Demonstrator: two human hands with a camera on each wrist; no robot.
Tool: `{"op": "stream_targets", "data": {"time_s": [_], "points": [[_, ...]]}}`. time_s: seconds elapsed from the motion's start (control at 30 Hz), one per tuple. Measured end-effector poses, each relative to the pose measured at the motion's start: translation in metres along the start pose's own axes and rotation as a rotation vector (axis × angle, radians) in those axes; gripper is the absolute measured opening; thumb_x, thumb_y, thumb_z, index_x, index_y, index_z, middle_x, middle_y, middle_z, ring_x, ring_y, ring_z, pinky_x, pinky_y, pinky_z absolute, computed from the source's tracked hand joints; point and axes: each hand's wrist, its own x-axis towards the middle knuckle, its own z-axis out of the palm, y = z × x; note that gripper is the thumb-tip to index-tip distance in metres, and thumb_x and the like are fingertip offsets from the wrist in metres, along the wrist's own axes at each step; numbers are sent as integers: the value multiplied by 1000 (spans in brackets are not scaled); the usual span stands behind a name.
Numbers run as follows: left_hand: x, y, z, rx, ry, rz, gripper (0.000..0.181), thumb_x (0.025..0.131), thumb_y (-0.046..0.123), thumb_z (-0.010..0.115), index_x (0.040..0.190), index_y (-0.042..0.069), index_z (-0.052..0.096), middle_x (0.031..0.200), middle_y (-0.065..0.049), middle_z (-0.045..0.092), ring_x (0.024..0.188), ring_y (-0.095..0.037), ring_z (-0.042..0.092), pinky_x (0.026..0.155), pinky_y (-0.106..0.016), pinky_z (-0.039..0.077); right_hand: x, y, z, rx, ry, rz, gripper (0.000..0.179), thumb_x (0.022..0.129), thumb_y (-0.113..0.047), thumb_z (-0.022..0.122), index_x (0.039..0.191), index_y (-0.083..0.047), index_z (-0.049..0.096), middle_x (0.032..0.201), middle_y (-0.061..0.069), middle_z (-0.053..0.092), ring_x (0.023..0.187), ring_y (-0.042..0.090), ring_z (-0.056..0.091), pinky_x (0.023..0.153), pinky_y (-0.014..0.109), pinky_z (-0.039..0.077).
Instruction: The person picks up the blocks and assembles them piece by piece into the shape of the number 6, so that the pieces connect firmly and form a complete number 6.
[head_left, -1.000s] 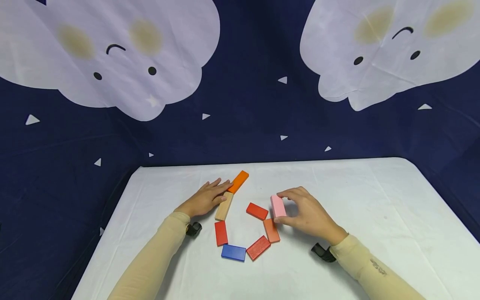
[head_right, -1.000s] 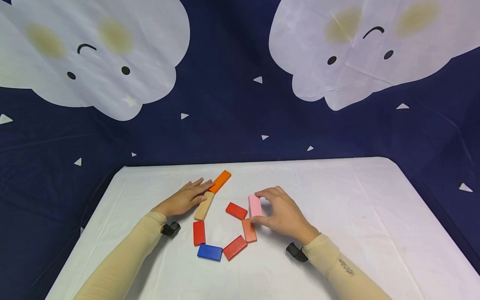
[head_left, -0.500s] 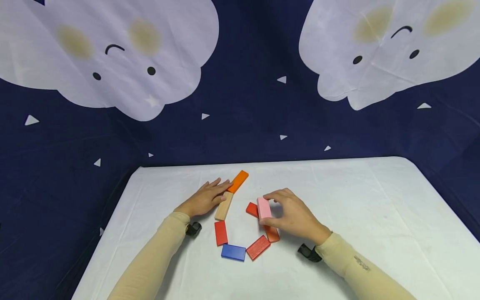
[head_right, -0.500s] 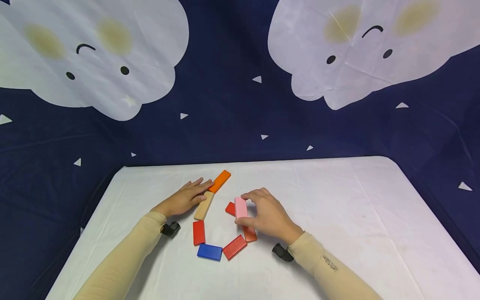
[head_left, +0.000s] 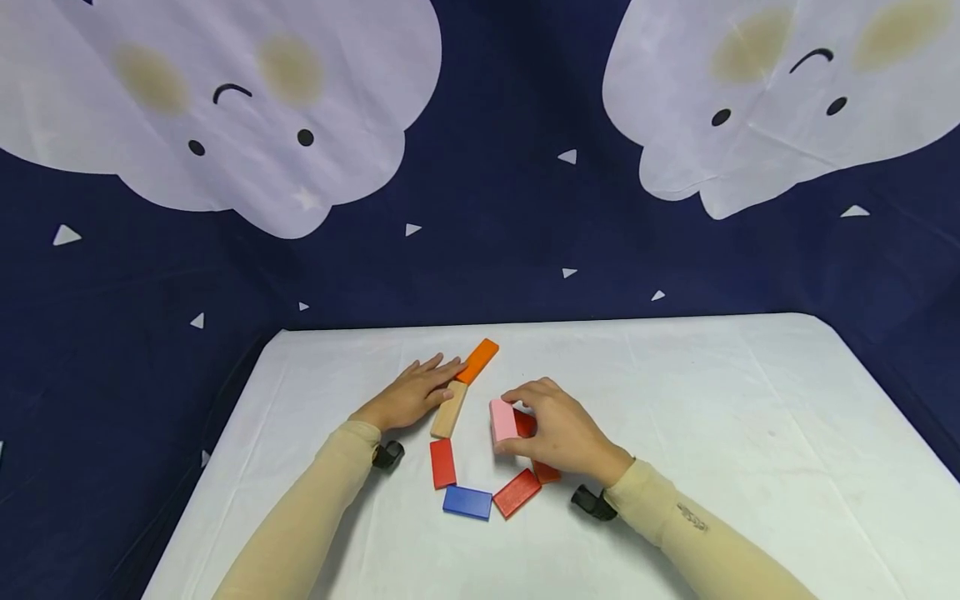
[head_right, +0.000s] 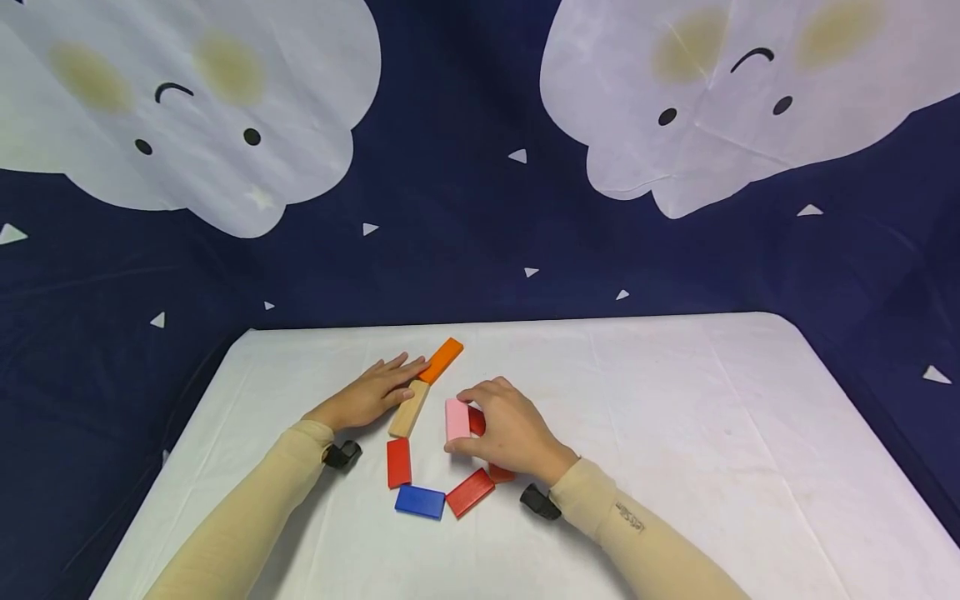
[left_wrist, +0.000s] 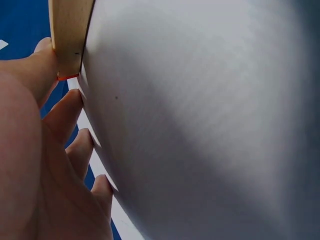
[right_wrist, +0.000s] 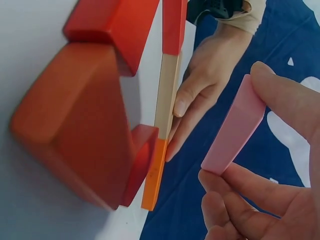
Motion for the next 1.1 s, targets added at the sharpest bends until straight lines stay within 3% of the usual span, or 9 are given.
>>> {"op": "stream_targets", "data": {"time_s": [0.53, 0.83, 1.0, 1.1], "points": [[-1, 0, -1, -7, 8, 16, 57, 107, 38, 47, 159, 19, 33, 163, -2, 32, 153, -31, 17, 122, -58, 6, 23, -17, 15, -63, -49, -6, 65, 73, -50, 87, 117, -6, 72, 111, 5, 72, 106, 23, 60, 98, 42, 47], [0, 0, 0, -13, 15, 27, 56, 107, 36, 48, 158, 18, 34, 163, -2, 31, 153, -32, 17, 122, -59, 7, 33, -21, 21, -117, -88, -31, 64, 68, -55, 89, 108, -8, 75, 103, 2, 74, 93, 18, 57, 82, 37, 44], [-1, 0, -1, -13, 21, 40, 56, 107, 35, 48, 158, 17, 35, 163, -3, 32, 153, -32, 18, 122, -59, 7, 40, -24, 23, -158, -112, -46, 64, 68, -57, 88, 107, -8, 76, 105, 2, 74, 98, 21, 60, 91, 47, 47], [-1, 0, -1, -16, 20, 41, 56, 107, 34, 48, 158, 16, 35, 163, -3, 32, 153, -32, 17, 122, -59, 7, 44, -26, 23, -184, -137, -53, 64, 67, -57, 89, 106, -8, 76, 103, 2, 74, 96, 21, 60, 89, 44, 47]]}}
